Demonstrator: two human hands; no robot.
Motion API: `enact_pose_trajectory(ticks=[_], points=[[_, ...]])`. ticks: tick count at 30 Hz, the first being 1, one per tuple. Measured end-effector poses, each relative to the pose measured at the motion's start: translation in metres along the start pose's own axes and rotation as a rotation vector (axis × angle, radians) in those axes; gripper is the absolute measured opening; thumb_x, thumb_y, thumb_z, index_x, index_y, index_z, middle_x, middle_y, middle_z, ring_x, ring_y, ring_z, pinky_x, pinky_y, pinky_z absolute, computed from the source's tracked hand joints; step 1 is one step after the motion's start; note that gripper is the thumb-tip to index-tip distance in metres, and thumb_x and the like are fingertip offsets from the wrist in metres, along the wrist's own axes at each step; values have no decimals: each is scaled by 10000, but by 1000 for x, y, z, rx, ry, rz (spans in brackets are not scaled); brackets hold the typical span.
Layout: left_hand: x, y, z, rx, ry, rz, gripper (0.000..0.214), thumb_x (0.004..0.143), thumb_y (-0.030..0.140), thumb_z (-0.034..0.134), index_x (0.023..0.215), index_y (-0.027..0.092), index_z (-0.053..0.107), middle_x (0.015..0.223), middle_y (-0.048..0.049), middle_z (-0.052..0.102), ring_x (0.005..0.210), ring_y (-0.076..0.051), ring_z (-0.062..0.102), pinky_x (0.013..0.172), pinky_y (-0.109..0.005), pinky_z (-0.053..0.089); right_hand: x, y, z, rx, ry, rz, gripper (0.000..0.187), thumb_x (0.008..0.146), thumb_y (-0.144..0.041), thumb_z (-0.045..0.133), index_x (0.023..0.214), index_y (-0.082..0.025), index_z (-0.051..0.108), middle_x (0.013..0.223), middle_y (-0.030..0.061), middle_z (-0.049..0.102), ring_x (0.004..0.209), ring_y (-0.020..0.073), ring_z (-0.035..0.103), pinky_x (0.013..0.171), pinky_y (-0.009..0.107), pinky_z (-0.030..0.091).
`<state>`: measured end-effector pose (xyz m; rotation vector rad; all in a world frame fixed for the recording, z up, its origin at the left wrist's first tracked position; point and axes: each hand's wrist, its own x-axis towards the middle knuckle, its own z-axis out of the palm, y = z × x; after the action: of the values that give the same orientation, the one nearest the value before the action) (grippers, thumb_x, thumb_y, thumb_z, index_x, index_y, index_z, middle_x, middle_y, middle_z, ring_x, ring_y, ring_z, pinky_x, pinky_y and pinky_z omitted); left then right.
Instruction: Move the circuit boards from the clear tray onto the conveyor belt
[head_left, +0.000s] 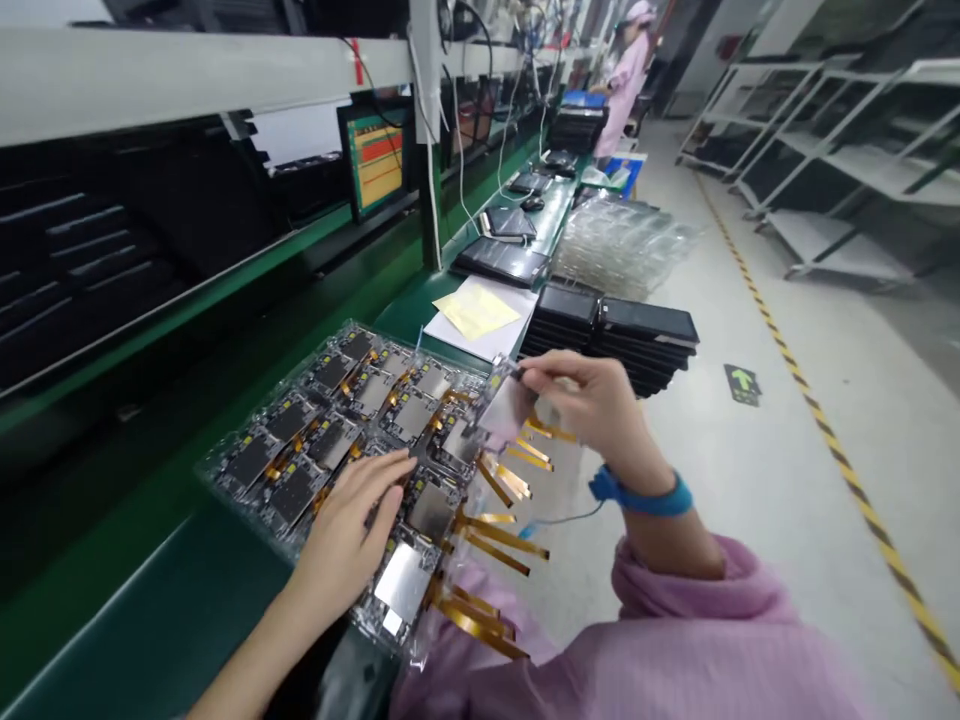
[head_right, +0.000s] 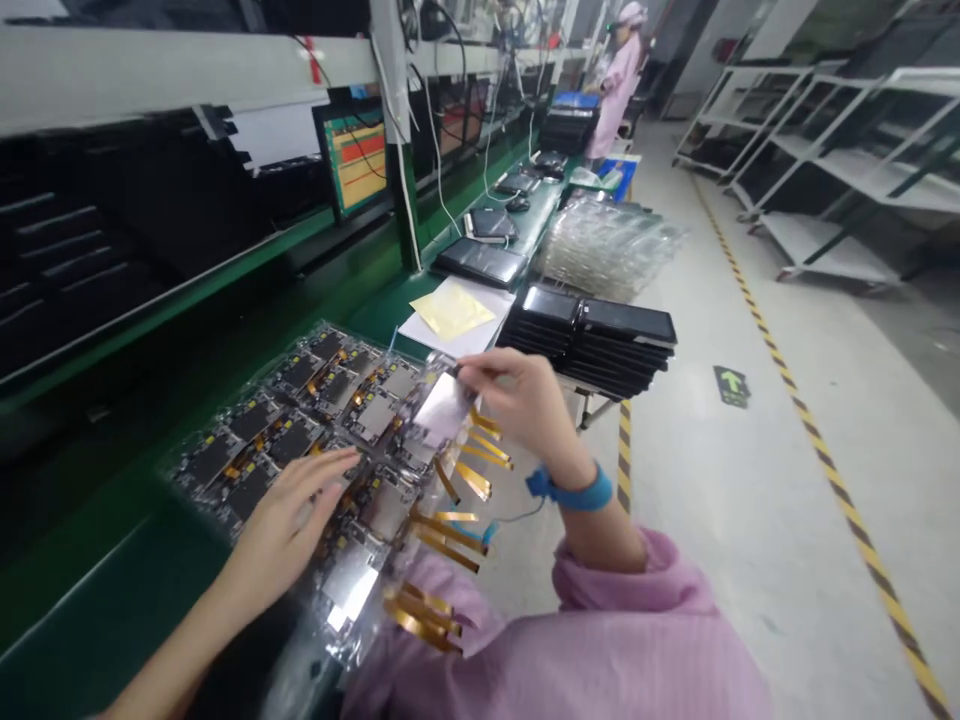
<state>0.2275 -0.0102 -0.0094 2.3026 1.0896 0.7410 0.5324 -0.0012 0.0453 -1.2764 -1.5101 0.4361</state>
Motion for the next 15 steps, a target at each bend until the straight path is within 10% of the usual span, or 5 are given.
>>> enact_pose_trajectory(ticks=[7, 15], points=[[100, -22, 61, 310, -281, 176, 493, 1045, 219, 319, 1524, 170, 424, 1600, -51, 386, 1472, -255, 355, 1223, -481, 331, 30, 82, -11, -198, -152, 262, 208, 897, -254, 629, 769, -163, 766, 652, 21, 667, 609, 169, 597, 569, 275, 418], [116, -33, 92, 538, -287, 229, 482, 957, 85, 391, 1409, 121, 555, 1609, -72, 365, 1409, -307, 419, 1167, -498, 384, 35, 117, 27, -465, -193, 315, 179, 901, -137, 653, 886, -218, 812, 787, 39, 735, 761, 233, 671, 690, 298, 430]])
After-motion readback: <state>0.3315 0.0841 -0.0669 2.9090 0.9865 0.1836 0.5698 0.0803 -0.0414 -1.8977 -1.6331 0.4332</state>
